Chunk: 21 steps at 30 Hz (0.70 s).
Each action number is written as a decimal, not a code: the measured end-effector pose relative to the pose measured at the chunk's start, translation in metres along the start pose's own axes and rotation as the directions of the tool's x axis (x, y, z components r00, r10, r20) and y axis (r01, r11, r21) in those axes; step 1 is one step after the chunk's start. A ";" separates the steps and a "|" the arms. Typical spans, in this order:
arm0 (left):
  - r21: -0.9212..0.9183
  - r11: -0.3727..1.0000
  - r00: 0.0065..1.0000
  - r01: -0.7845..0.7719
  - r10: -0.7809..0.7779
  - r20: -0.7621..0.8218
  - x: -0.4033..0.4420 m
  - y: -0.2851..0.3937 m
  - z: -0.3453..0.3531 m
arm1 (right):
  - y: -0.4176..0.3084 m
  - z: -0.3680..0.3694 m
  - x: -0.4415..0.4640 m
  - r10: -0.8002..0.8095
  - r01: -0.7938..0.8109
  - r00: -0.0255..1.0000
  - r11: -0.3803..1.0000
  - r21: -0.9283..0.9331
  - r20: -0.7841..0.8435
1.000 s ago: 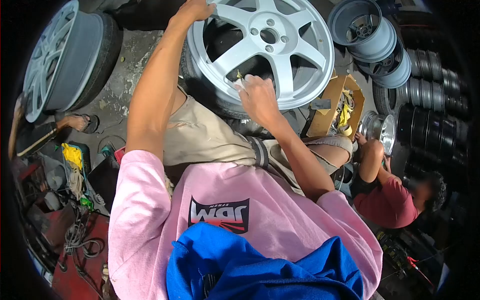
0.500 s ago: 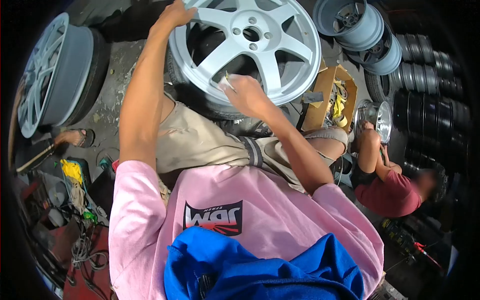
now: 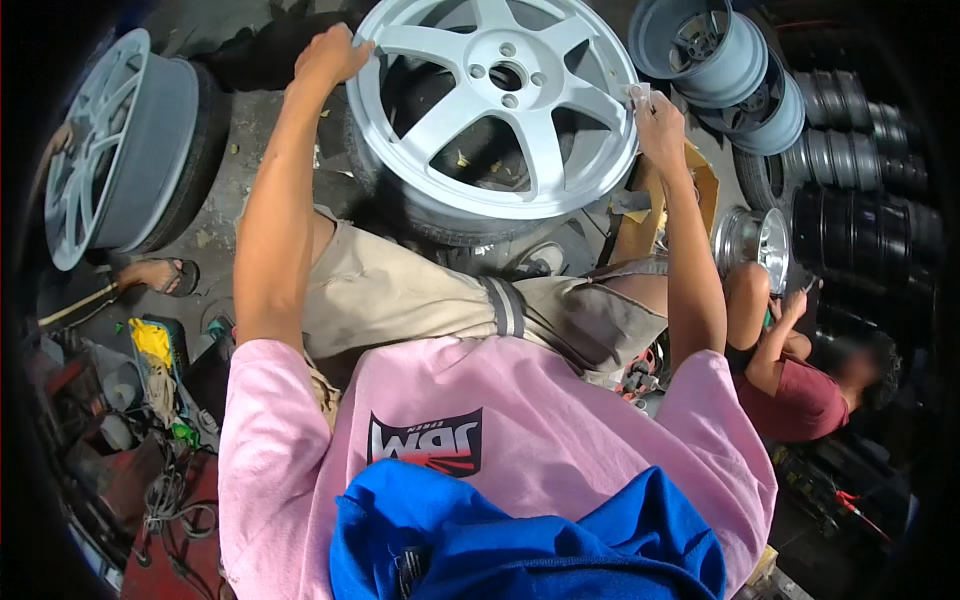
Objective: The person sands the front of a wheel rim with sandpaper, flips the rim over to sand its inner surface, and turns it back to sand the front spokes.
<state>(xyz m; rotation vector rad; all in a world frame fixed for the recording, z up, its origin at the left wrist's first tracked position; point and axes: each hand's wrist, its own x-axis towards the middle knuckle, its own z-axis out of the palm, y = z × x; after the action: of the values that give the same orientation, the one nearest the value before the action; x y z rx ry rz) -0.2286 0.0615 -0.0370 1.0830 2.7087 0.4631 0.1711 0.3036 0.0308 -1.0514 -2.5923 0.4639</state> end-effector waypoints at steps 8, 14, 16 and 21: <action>-0.428 0.892 0.966 0.144 -0.032 0.258 -0.070 -0.017 0.033 | 0.033 0.078 0.018 -0.123 0.109 0.979 0.990 -0.090 -0.164; -0.539 0.818 0.963 0.202 -0.067 0.261 -0.058 -0.020 0.046 | 0.034 0.080 0.021 0.022 -0.026 0.994 0.999 -0.036 -0.107; -0.404 0.903 0.982 0.146 -0.082 0.171 -0.031 -0.027 0.051 | 0.027 0.079 0.007 0.046 -0.051 0.994 0.998 -0.045 -0.100; -0.265 0.964 0.991 -0.025 -0.010 -0.130 0.034 -0.013 0.056 | 0.004 0.079 -0.046 0.094 -0.094 0.988 0.996 0.008 -0.126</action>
<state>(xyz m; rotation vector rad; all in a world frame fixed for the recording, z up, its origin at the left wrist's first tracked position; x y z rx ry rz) -0.2451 0.0881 -0.0963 1.0210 2.6489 0.8998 0.1737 0.2589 -0.0491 -1.1674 -2.4394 0.4085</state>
